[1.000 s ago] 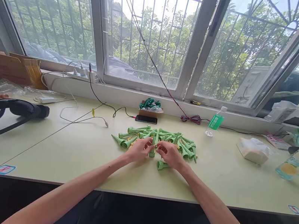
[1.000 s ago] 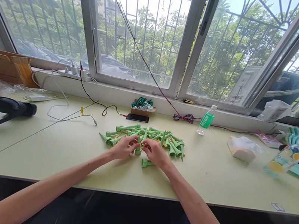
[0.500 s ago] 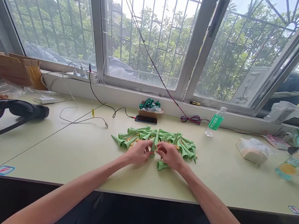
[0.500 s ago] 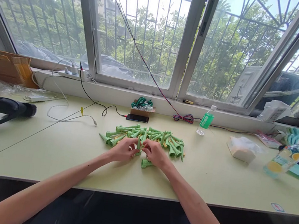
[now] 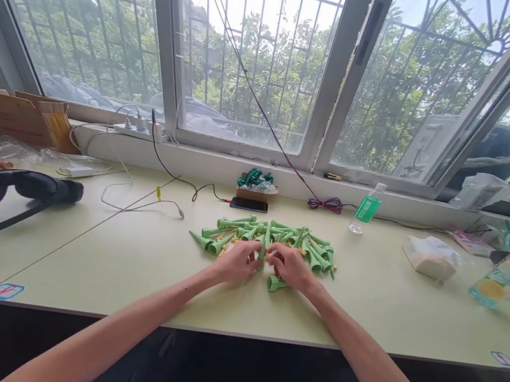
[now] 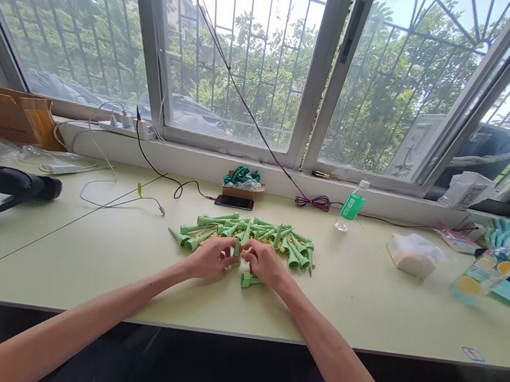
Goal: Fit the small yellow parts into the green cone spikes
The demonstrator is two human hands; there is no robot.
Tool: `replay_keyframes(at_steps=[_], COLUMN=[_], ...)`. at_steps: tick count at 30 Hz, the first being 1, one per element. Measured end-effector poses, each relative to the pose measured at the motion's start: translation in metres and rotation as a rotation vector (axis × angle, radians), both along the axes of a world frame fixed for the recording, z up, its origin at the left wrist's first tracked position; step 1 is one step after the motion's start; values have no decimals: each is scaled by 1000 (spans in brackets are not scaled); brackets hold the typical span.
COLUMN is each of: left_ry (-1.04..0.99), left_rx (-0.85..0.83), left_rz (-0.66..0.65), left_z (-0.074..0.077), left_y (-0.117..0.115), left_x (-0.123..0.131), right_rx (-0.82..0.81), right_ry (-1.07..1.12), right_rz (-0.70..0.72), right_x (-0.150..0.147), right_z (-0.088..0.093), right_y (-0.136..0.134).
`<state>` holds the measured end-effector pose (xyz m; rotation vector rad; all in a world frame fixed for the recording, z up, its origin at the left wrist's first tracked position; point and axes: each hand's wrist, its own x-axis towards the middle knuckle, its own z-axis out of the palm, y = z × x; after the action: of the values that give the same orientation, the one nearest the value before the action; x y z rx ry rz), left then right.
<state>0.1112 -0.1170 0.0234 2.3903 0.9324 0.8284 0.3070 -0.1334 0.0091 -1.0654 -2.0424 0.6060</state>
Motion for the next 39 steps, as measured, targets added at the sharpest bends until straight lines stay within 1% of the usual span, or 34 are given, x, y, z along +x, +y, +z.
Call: replay_keyframes(at_steps=[5, 9, 14, 19, 24, 30, 35, 39], left_ry=[-49, -121, -159, -131, -100, -119, -132, -182], left_rx=[-25, -68, -109, -100, -64, -41, -43, -79], left_rz=[46, 90, 67, 52, 47, 21, 29, 53], left_z=[2, 5, 6, 5, 5, 6, 7, 7], left_y=[0, 1, 1, -1, -2, -4, -3, -2], left_x=[1, 1, 0, 0, -1, 0, 0, 2], right_rx=[19, 72, 106, 102, 90, 92, 100, 115], right_ry=[20, 33, 22, 7, -18, -45, -56, -31], right_rz=[18, 12, 13, 36, 44, 26, 16, -9], right_x=[-1, -2, -1, 0, -1, -2, -3, -3], right_z=[1, 2, 0, -3, 2, 7, 9, 8], right_y=[0, 1, 4, 5, 1, -3, -3, -2])
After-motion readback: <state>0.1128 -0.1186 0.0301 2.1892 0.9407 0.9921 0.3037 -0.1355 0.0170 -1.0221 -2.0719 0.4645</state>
